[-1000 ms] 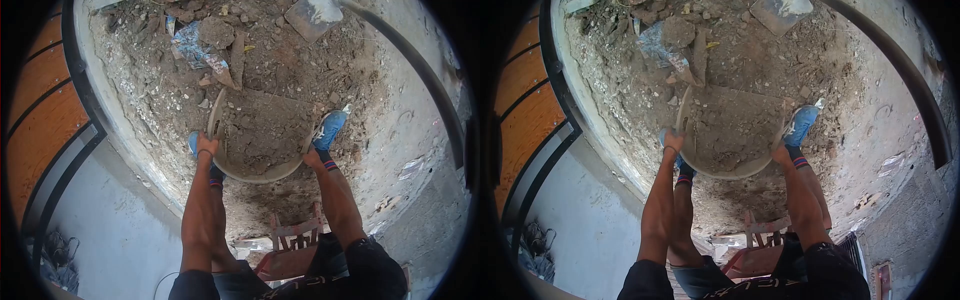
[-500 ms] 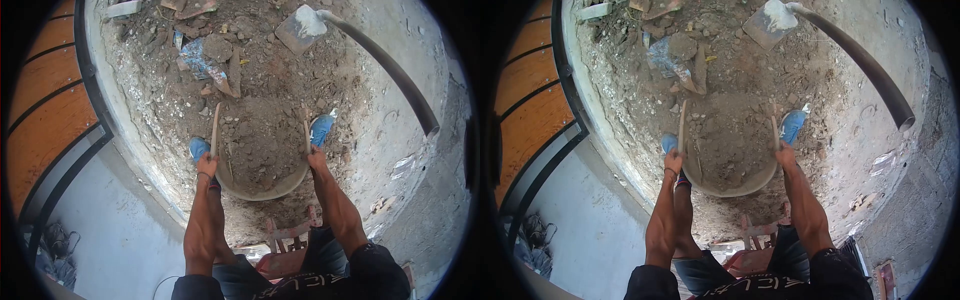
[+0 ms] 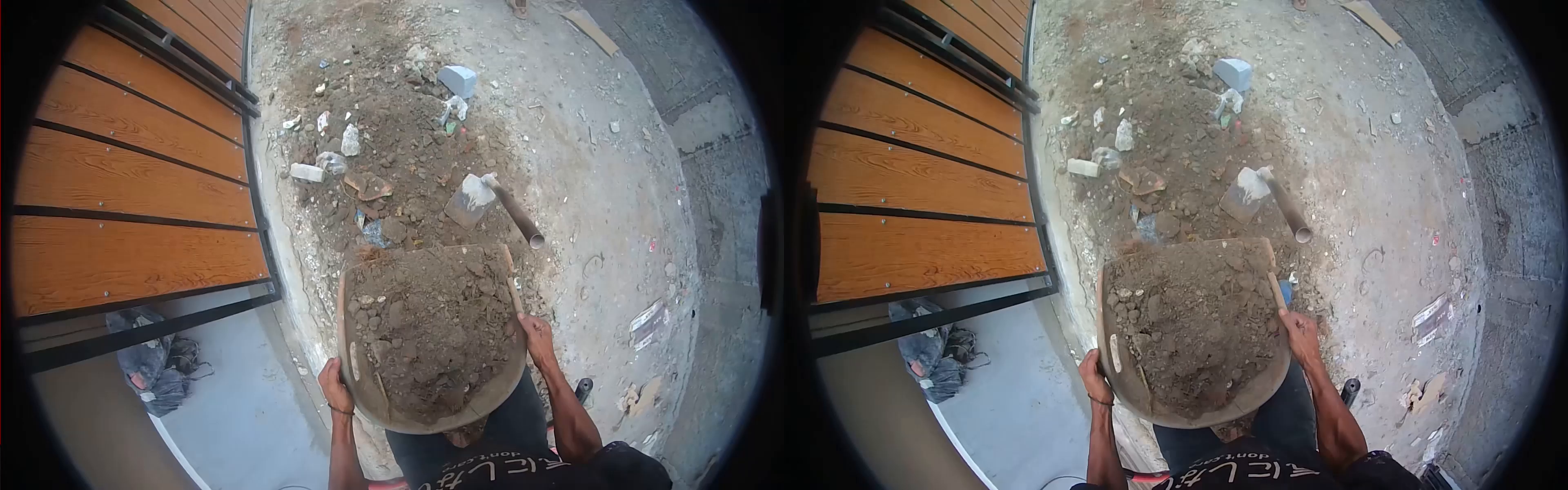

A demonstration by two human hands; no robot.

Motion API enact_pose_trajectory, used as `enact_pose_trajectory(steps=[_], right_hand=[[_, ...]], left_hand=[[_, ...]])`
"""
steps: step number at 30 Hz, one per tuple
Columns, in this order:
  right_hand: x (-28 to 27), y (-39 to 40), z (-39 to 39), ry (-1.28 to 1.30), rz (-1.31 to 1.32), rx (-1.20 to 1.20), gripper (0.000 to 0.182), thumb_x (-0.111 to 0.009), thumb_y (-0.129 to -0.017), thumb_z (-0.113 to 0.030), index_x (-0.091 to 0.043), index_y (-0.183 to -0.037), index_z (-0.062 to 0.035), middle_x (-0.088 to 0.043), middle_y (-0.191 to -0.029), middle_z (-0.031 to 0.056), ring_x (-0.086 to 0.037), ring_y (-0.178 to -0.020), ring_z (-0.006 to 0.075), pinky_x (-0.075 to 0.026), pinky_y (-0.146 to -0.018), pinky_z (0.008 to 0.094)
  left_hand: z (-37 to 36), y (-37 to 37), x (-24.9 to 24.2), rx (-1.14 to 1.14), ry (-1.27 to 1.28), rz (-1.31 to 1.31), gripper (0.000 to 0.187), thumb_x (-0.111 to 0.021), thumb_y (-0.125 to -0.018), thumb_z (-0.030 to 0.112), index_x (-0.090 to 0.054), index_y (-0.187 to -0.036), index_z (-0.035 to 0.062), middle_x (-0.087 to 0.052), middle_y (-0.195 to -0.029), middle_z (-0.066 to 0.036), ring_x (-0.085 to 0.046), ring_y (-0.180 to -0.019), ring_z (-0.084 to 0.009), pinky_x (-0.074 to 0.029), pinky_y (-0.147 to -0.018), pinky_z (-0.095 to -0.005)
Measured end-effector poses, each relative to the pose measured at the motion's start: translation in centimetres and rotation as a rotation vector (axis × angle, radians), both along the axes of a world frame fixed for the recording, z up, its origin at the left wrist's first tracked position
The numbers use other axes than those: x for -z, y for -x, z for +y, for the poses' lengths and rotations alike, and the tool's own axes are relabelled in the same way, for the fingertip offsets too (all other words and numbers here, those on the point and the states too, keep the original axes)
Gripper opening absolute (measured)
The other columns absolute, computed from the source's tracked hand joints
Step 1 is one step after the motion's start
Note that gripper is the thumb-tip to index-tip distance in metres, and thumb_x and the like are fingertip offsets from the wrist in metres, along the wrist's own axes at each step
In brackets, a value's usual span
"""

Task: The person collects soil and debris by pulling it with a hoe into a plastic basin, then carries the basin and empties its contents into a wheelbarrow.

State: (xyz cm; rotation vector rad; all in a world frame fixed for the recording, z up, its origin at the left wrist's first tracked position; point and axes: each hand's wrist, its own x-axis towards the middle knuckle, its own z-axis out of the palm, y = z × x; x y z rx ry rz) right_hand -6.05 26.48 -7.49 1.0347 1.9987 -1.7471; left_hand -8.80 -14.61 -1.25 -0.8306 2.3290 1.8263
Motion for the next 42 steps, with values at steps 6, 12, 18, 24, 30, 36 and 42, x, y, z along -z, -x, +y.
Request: enact_pose_trajectory(steps=[6,12,18,24,30,36,42], right_hand=[[-17.5,-3.0,-1.6,0.073,0.354,0.313,0.042,-0.052,-0.097,-0.035,-0.062,-0.071,-0.004,-0.05,-0.064,-0.0056,-0.042,-0.06,0.0047,-0.033,-0.055,0.0222],[-23.2,-8.0,-4.7,-0.231,0.504,0.394,0.047,-0.053,-0.096,-0.033,-0.036,-0.059,-0.0103,-0.033,-0.061,-0.0083,-0.026,-0.057,0.0049,-0.02,-0.049,0.0274],[-24.0,-14.3,-6.2,-0.354,0.545,0.637,0.05,-0.056,-0.094,-0.037,-0.039,-0.057,-0.0082,-0.031,-0.058,-0.0082,-0.027,-0.055,0.0057,-0.021,-0.047,0.0285],[-23.9,-20.0,-6.4,-0.42,0.42,0.907,0.048,-0.057,-0.094,-0.039,-0.041,-0.058,-0.0105,-0.031,-0.058,-0.0086,-0.027,-0.055,0.0044,-0.021,-0.046,0.0273],[-22.1,-30.0,-6.8,-0.32,0.431,1.351,0.054,-0.055,-0.092,-0.045,-0.044,-0.057,-0.0056,-0.035,-0.058,-0.0063,-0.031,-0.055,0.0065,-0.025,-0.046,0.0303],[-17.5,-38.8,-13.7,-0.415,0.303,1.935,0.052,-0.052,-0.094,-0.046,-0.047,-0.06,-0.0068,-0.037,-0.06,-0.0059,-0.033,-0.057,0.0067,-0.026,-0.048,0.029],[-17.0,-49.5,-23.8,0.211,0.248,2.472,0.034,-0.051,-0.096,-0.033,-0.063,-0.09,-0.0024,-0.058,-0.067,0.0021,-0.052,-0.053,0.0138,-0.044,-0.052,0.0277]], left_hand=[[-0.1,1.8,-16.0,-0.036,-0.28,0.235,0.034,-0.056,-0.091,0.02,-0.041,-0.063,0.0105,-0.039,-0.061,0.006,-0.03,-0.056,-0.0049,-0.022,-0.051,-0.0241],[-2.0,4.9,-16.7,0.27,-0.301,0.302,0.036,-0.058,-0.091,0.02,-0.041,-0.06,0.0117,-0.042,-0.059,0.005,-0.033,-0.055,-0.0039,-0.028,-0.051,-0.0232],[1.7,6.7,-20.5,0.431,-0.364,0.275,0.037,-0.059,-0.091,0.021,-0.041,-0.06,0.0113,-0.043,-0.058,0.005,-0.034,-0.054,-0.0044,-0.028,-0.05,-0.0228],[8.4,8.9,-20.2,0.778,-0.298,0.347,0.039,-0.06,-0.091,0.023,-0.04,-0.06,0.0115,-0.039,-0.058,0.006,-0.033,-0.054,-0.005,-0.028,-0.049,-0.0242],[24.2,7.2,-23.7,1.213,-0.295,0.339,0.038,-0.061,-0.091,0.021,-0.04,-0.06,0.0101,-0.037,-0.059,0.006,-0.029,-0.055,-0.0051,-0.024,-0.05,-0.025],[43.0,-4.2,-26.1,1.911,-0.189,0.233,0.036,-0.061,-0.091,0.025,-0.049,-0.061,0.0078,-0.046,-0.06,0.005,-0.035,-0.055,-0.0045,-0.029,-0.05,-0.0244],[54.6,-30.3,-21.5,2.558,0.195,-0.361,0.024,-0.06,-0.086,0.019,-0.064,-0.086,-0.0044,-0.063,-0.075,-0.011,-0.059,-0.059,-0.0195,-0.047,-0.05,-0.0344]])
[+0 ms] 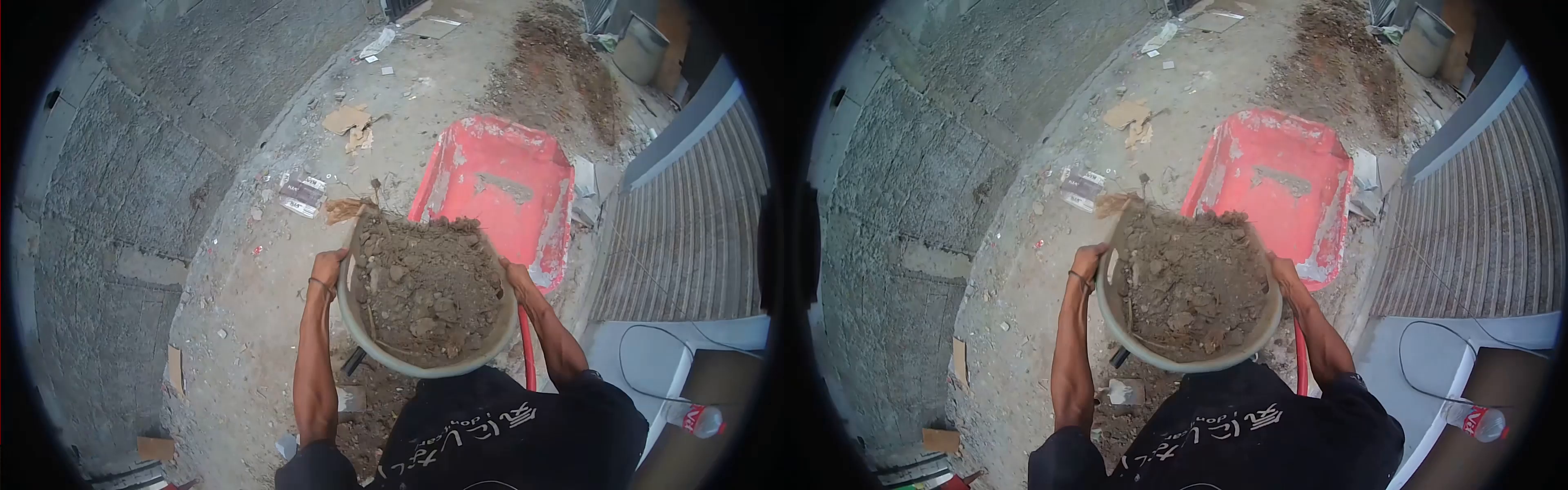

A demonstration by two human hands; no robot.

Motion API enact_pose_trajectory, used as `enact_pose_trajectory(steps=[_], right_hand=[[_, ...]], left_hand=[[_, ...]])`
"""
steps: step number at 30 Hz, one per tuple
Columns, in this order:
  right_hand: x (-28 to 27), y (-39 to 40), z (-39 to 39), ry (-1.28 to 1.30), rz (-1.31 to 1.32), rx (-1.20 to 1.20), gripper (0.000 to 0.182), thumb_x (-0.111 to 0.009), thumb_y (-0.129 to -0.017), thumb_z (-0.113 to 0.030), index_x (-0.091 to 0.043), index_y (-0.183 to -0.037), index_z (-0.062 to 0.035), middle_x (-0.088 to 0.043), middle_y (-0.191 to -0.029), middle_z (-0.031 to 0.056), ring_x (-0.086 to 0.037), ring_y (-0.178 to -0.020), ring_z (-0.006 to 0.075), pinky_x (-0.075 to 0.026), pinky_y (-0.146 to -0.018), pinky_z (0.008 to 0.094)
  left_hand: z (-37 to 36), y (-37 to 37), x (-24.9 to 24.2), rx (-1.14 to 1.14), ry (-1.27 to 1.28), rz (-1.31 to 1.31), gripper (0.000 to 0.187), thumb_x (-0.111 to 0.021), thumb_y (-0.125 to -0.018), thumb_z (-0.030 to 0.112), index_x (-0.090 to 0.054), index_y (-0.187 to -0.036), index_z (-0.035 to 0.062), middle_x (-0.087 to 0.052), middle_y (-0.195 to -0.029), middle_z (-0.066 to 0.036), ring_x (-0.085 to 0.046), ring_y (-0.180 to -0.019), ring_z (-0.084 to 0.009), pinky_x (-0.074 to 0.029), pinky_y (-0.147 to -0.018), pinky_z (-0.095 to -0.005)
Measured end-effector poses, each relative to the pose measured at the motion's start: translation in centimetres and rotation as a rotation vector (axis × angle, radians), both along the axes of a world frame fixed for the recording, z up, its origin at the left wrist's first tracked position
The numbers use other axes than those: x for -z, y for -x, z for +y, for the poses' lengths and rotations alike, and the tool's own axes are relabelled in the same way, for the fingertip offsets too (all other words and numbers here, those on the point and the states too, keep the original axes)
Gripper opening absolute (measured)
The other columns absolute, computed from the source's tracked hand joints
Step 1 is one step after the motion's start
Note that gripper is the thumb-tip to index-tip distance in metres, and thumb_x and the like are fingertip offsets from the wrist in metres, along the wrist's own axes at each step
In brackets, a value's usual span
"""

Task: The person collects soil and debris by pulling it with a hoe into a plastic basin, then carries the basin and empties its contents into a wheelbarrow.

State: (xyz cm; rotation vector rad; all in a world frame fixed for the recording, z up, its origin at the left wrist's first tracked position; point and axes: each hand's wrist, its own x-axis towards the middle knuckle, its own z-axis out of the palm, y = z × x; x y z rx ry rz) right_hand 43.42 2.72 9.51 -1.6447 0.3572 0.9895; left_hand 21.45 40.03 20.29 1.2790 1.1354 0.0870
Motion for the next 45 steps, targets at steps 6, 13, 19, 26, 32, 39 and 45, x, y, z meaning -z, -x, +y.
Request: enact_pose_trajectory(steps=[6,13,19,26,32,39,45], right_hand=[[-1.7,-1.3,-9.2,-0.165,0.393,0.236,0.031,-0.048,-0.095,-0.026,-0.063,-0.1,0.0012,-0.067,-0.083,0.0101,-0.061,-0.06,0.0203,-0.052,-0.06,0.0322],[2.3,-1.8,-16.5,0.225,-0.026,-0.454,0.026,-0.049,-0.087,-0.019,-0.067,-0.095,-0.0025,-0.067,-0.081,0.0092,-0.063,-0.061,0.0194,-0.048,-0.051,0.0347],[0.3,-3.8,-13.4,-0.169,0.141,0.03,0.029,-0.044,-0.09,-0.011,-0.064,-0.104,0.0029,-0.065,-0.08,0.0063,-0.062,-0.062,0.0165,-0.051,-0.053,0.0311],[-4.1,-3.8,-12.9,-0.066,0.117,-0.164,0.031,-0.039,-0.092,-0.009,-0.06,-0.108,0.0064,-0.064,-0.083,0.0102,-0.061,-0.063,0.0185,-0.054,-0.059,0.0322],[-4.9,-0.9,-4.3,-0.24,-0.074,-0.4,0.032,-0.041,-0.096,-0.025,-0.06,-0.109,-0.0023,-0.065,-0.084,0.007,-0.061,-0.061,0.019,-0.053,-0.058,0.0331],[-14.6,10.6,16.0,-0.481,-0.052,-0.605,0.035,-0.044,-0.097,-0.037,-0.062,-0.095,-0.0064,-0.058,-0.067,0.0025,-0.054,-0.05,0.0133,-0.048,-0.048,0.0252],[-15.6,29.2,28.6,-0.402,-0.192,-1.256,0.041,-0.048,-0.096,-0.041,-0.064,-0.086,-0.0045,-0.054,-0.061,0.0007,-0.047,-0.044,0.0115,-0.039,-0.042,0.0255]], left_hand=[[-2.6,-16.2,7.4,0.215,0.293,0.039,0.016,-0.054,-0.086,0.011,-0.058,-0.091,-0.0037,-0.06,-0.074,-0.009,-0.057,-0.054,-0.0202,-0.046,-0.041,-0.0346],[-5.5,-13.0,8.8,-0.07,0.789,-0.281,0.011,-0.046,-0.091,0.006,-0.051,-0.085,-0.0013,-0.051,-0.062,-0.006,-0.052,-0.047,-0.0172,-0.052,-0.047,-0.0305],[-5.3,-9.0,3.8,-0.102,0.768,-0.551,0.012,-0.052,-0.09,0.006,-0.055,-0.091,-0.0052,-0.061,-0.078,-0.011,-0.062,-0.064,-0.0191,-0.056,-0.061,-0.03],[-6.7,-2.1,3.5,-0.041,0.521,-0.441,0.02,-0.054,-0.088,0.005,-0.056,-0.102,-0.0095,-0.064,-0.091,-0.014,-0.065,-0.076,-0.0185,-0.055,-0.063,-0.0255],[-10.0,12.5,-2.8,-0.373,0.289,-0.526,0.027,-0.064,-0.084,0.01,-0.059,-0.104,-0.007,-0.066,-0.084,-0.01,-0.064,-0.068,-0.0145,-0.053,-0.058,-0.0235],[-20.2,31.8,-7.9,-0.858,-0.277,-0.486,0.05,-0.072,-0.078,0.015,-0.054,-0.119,-0.0046,-0.065,-0.094,-0.009,-0.063,-0.079,-0.0139,-0.052,-0.07,-0.0275],[-36.0,38.8,0.6,-1.441,-0.358,-0.48,0.087,-0.064,-0.066,-0.003,-0.023,-0.142,0.0111,-0.05,-0.123,-0.013,-0.055,-0.107,-0.0254,-0.049,-0.086,-0.0356]])
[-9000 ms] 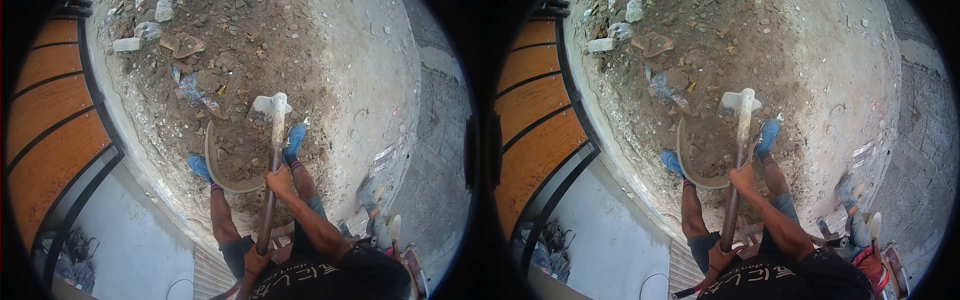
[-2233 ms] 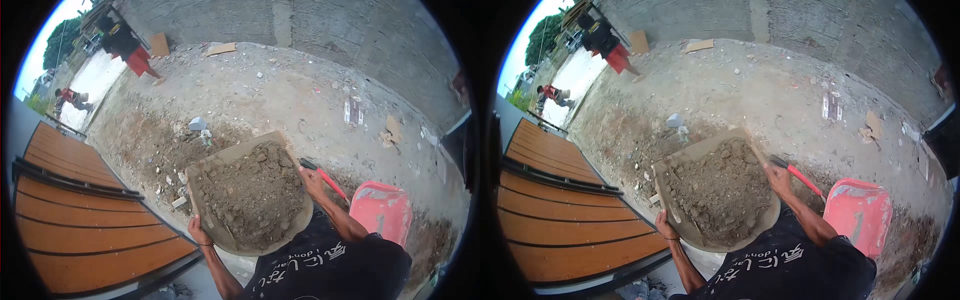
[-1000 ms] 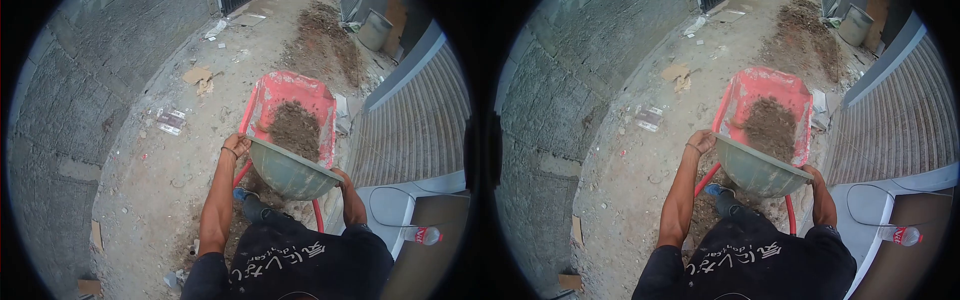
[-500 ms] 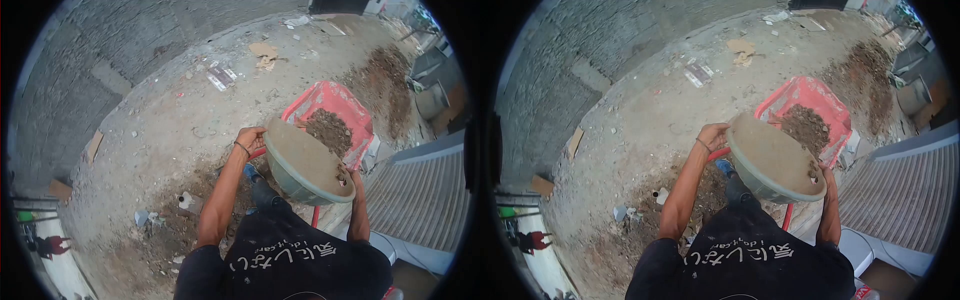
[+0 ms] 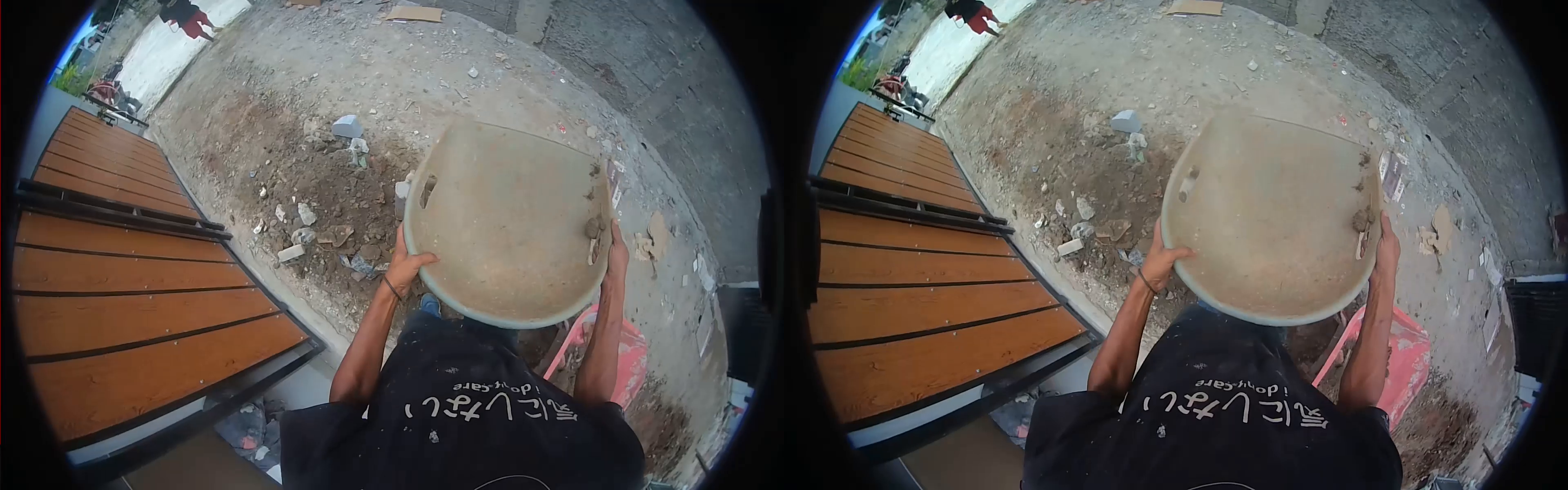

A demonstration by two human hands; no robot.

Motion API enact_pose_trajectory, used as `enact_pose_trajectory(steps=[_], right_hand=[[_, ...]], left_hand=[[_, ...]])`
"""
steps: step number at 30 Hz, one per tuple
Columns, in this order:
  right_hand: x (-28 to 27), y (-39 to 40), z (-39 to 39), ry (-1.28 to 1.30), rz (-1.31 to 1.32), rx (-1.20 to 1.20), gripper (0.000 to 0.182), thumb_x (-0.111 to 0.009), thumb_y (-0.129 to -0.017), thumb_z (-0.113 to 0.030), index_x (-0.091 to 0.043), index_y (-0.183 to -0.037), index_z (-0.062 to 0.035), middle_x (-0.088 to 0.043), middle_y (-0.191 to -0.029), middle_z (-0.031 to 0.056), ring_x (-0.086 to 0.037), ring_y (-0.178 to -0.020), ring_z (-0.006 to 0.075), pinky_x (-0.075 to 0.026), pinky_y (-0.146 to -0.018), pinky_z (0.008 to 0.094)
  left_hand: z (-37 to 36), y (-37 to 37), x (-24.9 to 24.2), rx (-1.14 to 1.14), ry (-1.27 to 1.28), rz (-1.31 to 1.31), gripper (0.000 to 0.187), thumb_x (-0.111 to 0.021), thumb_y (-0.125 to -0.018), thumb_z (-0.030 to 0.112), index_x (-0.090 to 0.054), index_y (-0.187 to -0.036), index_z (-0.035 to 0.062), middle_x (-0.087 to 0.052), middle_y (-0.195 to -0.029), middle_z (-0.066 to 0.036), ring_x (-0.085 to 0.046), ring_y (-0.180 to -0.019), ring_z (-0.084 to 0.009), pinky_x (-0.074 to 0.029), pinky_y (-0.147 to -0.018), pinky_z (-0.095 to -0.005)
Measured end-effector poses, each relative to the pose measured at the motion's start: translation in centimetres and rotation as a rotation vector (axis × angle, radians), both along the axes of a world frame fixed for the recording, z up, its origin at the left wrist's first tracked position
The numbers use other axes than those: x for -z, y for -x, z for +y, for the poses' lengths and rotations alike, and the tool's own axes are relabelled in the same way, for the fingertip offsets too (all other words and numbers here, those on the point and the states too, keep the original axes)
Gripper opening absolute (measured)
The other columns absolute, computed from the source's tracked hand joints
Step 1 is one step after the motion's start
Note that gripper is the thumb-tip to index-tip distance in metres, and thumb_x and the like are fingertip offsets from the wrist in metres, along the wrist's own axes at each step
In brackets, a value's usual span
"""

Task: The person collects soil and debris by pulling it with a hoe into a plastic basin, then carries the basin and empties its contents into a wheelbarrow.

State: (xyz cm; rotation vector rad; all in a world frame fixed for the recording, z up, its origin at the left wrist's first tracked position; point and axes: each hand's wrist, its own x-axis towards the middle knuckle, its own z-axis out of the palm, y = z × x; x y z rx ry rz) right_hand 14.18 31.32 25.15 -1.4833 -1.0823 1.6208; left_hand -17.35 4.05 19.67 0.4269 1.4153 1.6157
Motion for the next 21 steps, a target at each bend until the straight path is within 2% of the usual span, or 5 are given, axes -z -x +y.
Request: enact_pose_trajectory(steps=[3,5,9,17,21], right_hand=[[0.3,11.8,0.8,0.05,0.079,-0.207,0.047,-0.045,-0.096,-0.045,-0.063,-0.087,-0.0032,-0.056,-0.063,0.0031,-0.052,-0.049,0.0117,-0.043,-0.047,0.0254],[1.3,16.3,2.1,0.131,0.012,-0.493,0.051,-0.043,-0.096,-0.048,-0.062,-0.087,-0.0017,-0.057,-0.064,0.0052,-0.056,-0.052,0.0126,-0.048,-0.05,0.0261],[7.4,21.6,5.4,0.179,-0.28,-1.019,0.05,-0.047,-0.094,-0.048,-0.059,-0.085,-0.0004,-0.059,-0.065,0.0073,-0.058,-0.051,0.0147,-0.052,-0.048,0.03],[17.8,23.3,13.2,0.109,-0.528,-1.172,0.042,-0.057,-0.089,-0.043,-0.058,-0.084,-0.0014,-0.058,-0.064,0.0072,-0.058,-0.05,0.0159,-0.05,-0.046,0.0293],[19.9,26.4,12.3,0.124,-0.553,-1.257,0.046,-0.056,-0.089,-0.048,-0.058,-0.088,-0.0019,-0.059,-0.068,0.007,-0.058,-0.053,0.016,-0.051,-0.049,0.0307]], left_hand=[[-6.4,0.7,2.3,-0.264,0.128,-0.169,0.087,-0.057,-0.062,-0.009,-0.023,-0.14,0.0113,-0.052,-0.116,-0.014,-0.063,-0.087,-0.0229,-0.052,-0.051,-0.0255],[-10.4,0.5,3.4,-0.391,0.22,-0.289,0.083,-0.053,-0.061,-0.012,-0.027,-0.138,0.0095,-0.049,-0.118,-0.016,-0.061,-0.098,-0.0301,-0.061,-0.065,-0.0363],[-14.8,-2.4,2.5,-0.69,0.28,-0.339,0.068,-0.052,-0.062,-0.01,-0.036,-0.127,0.0006,-0.058,-0.095,-0.017,-0.065,-0.06,-0.0272,-0.06,-0.043,-0.0359],[-18.2,-10.4,8.3,-1.322,0.68,-0.17,0.055,-0.051,-0.057,-0.006,-0.046,-0.111,-0.0102,-0.062,-0.093,-0.021,-0.067,-0.069,-0.0301,-0.061,-0.054,-0.0382],[-18.6,-14.4,10.0,-1.587,0.717,-0.066,0.04,-0.049,-0.059,-0.005,-0.05,-0.099,-0.0121,-0.062,-0.08,-0.021,-0.066,-0.058,-0.0316,-0.061,-0.047,-0.0418]])
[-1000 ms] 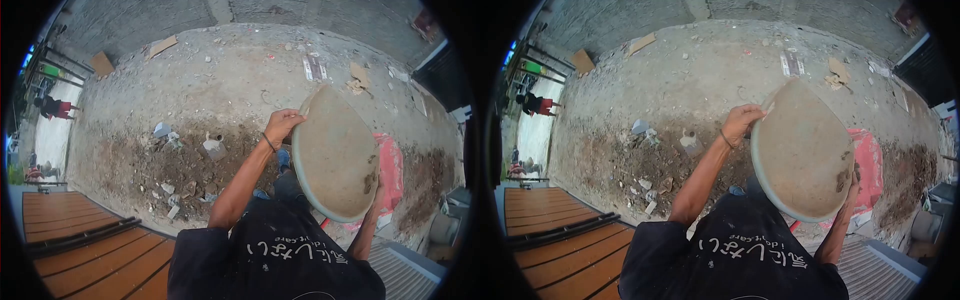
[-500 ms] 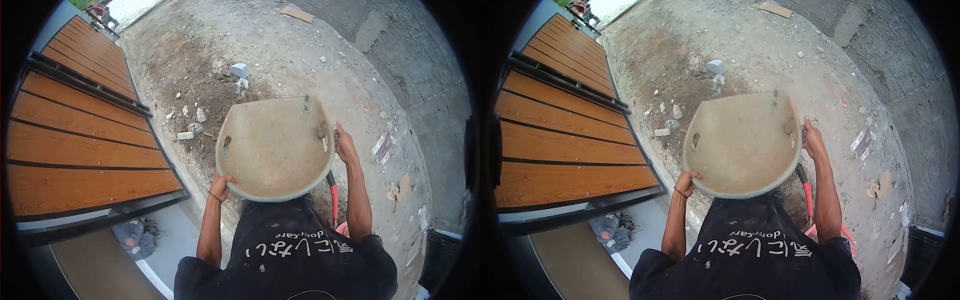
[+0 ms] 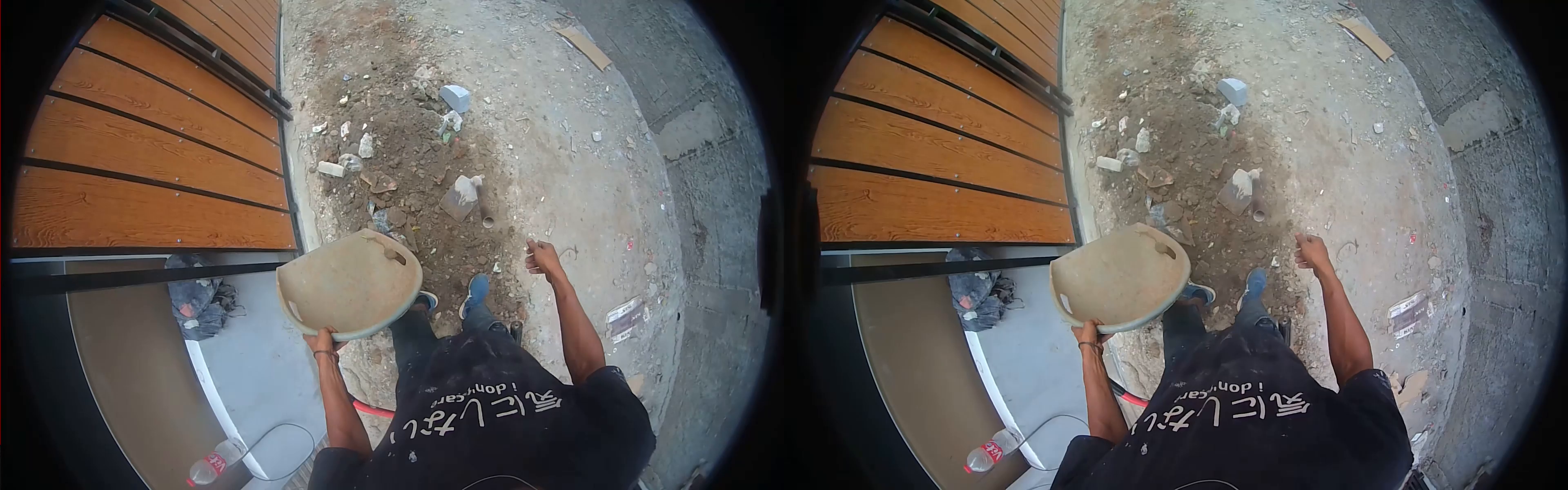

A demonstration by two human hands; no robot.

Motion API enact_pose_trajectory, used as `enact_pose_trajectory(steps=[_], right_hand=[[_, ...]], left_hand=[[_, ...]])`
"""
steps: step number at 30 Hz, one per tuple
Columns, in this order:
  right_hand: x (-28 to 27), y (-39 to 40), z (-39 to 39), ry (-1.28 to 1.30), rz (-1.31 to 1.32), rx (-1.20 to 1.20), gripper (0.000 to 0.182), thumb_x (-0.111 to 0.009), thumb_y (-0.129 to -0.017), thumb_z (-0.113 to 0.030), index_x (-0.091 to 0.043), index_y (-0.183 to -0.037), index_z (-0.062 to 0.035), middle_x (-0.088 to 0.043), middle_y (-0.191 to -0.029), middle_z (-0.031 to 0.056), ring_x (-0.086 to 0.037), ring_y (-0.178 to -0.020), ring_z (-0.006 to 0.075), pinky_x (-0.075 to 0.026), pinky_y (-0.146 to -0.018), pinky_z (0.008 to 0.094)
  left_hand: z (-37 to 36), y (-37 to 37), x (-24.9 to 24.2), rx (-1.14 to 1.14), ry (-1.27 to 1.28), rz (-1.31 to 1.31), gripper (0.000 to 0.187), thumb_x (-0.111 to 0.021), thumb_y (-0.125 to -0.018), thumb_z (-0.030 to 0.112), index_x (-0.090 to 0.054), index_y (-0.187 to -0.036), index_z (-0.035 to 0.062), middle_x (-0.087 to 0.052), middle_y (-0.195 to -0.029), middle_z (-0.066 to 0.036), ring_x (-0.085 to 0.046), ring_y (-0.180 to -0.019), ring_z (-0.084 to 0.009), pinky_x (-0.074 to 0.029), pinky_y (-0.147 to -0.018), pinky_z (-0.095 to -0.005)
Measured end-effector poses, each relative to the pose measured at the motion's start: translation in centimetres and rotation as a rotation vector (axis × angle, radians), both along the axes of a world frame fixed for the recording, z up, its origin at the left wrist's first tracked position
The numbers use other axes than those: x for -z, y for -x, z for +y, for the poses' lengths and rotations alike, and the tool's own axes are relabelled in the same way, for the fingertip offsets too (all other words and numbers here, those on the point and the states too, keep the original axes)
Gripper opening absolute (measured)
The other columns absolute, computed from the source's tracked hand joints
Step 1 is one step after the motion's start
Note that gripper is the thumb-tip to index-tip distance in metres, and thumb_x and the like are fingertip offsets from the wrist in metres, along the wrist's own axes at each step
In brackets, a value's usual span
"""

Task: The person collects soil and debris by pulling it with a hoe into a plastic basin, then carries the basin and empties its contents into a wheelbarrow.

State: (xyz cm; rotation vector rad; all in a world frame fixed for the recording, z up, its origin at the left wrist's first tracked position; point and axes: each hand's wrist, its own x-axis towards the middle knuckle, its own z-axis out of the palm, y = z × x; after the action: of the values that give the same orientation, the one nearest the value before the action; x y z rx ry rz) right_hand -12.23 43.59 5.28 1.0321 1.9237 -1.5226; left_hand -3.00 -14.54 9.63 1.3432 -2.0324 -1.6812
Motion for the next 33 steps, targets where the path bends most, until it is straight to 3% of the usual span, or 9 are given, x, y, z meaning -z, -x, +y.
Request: enact_pose_trajectory(steps=[6,15,19,24,27,30,31,32,33], right_hand=[[2.5,6.6,-5.2,0.021,0.01,-0.117,0.051,-0.055,-0.088,-0.054,-0.056,-0.099,-0.0035,-0.057,-0.08,0.009,-0.058,-0.063,0.018,-0.051,-0.054,0.0328],[7.5,12.6,-9.1,-0.214,-0.025,-0.217,0.051,-0.059,-0.086,-0.051,-0.055,-0.101,-0.0023,-0.054,-0.077,0.0064,-0.052,-0.059,0.0168,-0.048,-0.052,0.0317],[6.6,13.0,-8.4,-0.235,-0.055,-0.203,0.053,-0.06,-0.085,-0.051,-0.055,-0.106,-0.0019,-0.054,-0.079,0.0076,-0.054,-0.065,0.0194,-0.049,-0.055,0.0341],[7.6,13.5,-7.5,-0.072,-0.162,0.071,0.067,-0.059,-0.084,-0.053,-0.048,-0.127,-0.0022,-0.055,-0.108,0.0184,-0.058,-0.091,0.0297,-0.05,-0.073,0.0444],[9.1,15.2,-7.2,0.051,-0.233,0.083,0.074,-0.059,-0.083,-0.055,-0.042,-0.135,-0.0037,-0.051,-0.121,0.0224,-0.057,-0.097,0.0328,-0.049,-0.078,0.0452],[14.6,17.1,-6.9,0.053,-0.151,0.062,0.077,-0.061,-0.084,-0.049,-0.04,-0.134,0.0038,-0.054,-0.12,0.0233,-0.058,-0.096,0.0328,-0.049,-0.078,0.0467],[17.2,17.9,-6.8,0.047,-0.11,0.053,0.078,-0.063,-0.084,-0.047,-0.038,-0.134,0.0075,-0.055,-0.119,0.0238,-0.059,-0.095,0.0328,-0.049,-0.079,0.0474],[20.7,18.0,-6.5,-0.037,-0.102,0.045,0.066,-0.068,-0.083,-0.035,-0.046,-0.124,0.0122,-0.062,-0.102,0.0192,-0.062,-0.083,0.0272,-0.051,-0.07,0.0442],[20.1,18.0,-6.4,-0.023,-0.114,0.039,0.066,-0.068,-0.083,-0.035,-0.046,-0.124,0.0122,-0.062,-0.102,0.0192,-0.062,-0.083,0.0272,-0.051,-0.07,0.0442]], left_hand=[[2.0,-0.1,-0.1,-0.134,-0.145,-0.113,0.042,-0.049,-0.06,-0.005,-0.048,-0.101,-0.0123,-0.06,-0.083,-0.024,-0.065,-0.06,-0.0339,-0.061,-0.047,-0.0436],[3.1,0.3,5.1,-0.029,-0.515,-0.211,0.032,-0.047,-0.065,-0.005,-0.05,-0.096,-0.01,-0.059,-0.076,-0.02,-0.062,-0.053,-0.0313,-0.058,-0.045,-0.0454],[1.5,2.5,6.4,-0.071,-0.581,-0.25,0.027,-0.048,-0.069,-0.004,-0.051,-0.095,-0.0079,-0.059,-0.078,-0.019,-0.064,-0.064,-0.0329,-0.059,-0.056,-0.0513],[-0.3,6.5,6.7,-0.033,-0.564,-0.304,0.02,-0.047,-0.07,-0.001,-0.053,-0.089,-0.0072,-0.06,-0.088,-0.021,-0.065,-0.072,-0.0348,-0.059,-0.063,-0.0544],[-1.6,6.4,6.5,-0.064,-0.528,-0.308,0.018,-0.048,-0.07,0.0,-0.054,-0.085,-0.007,-0.061,-0.089,-0.022,-0.066,-0.074,-0.0362,-0.059,-0.065,-0.0547],[-1.3,5.4,4.2,-0.128,-0.476,-0.326,0.016,-0.047,-0.071,0.002,-0.055,-0.081,-0.0071,-0.06,-0.092,-0.024,-0.065,-0.081,-0.0395,-0.059,-0.068,-0.0551],[-1.1,4.8,3.1,-0.177,-0.529,-0.309,0.021,-0.045,-0.073,0.003,-0.054,-0.087,-0.0092,-0.059,-0.097,-0.025,-0.063,-0.085,-0.0415,-0.058,-0.071,-0.0557],[-1.0,3.7,1.8,-0.227,-0.579,-0.298,0.026,-0.044,-0.074,0.004,-0.053,-0.092,-0.0112,-0.058,-0.102,-0.027,-0.062,-0.09,-0.0436,-0.058,-0.073,-0.0562],[-1.2,1.8,0.9,-0.302,-0.614,-0.262,0.031,-0.043,-0.074,0.005,-0.05,-0.1,-0.0123,-0.056,-0.107,-0.028,-0.061,-0.092,-0.0456,-0.057,-0.075,-0.057]])
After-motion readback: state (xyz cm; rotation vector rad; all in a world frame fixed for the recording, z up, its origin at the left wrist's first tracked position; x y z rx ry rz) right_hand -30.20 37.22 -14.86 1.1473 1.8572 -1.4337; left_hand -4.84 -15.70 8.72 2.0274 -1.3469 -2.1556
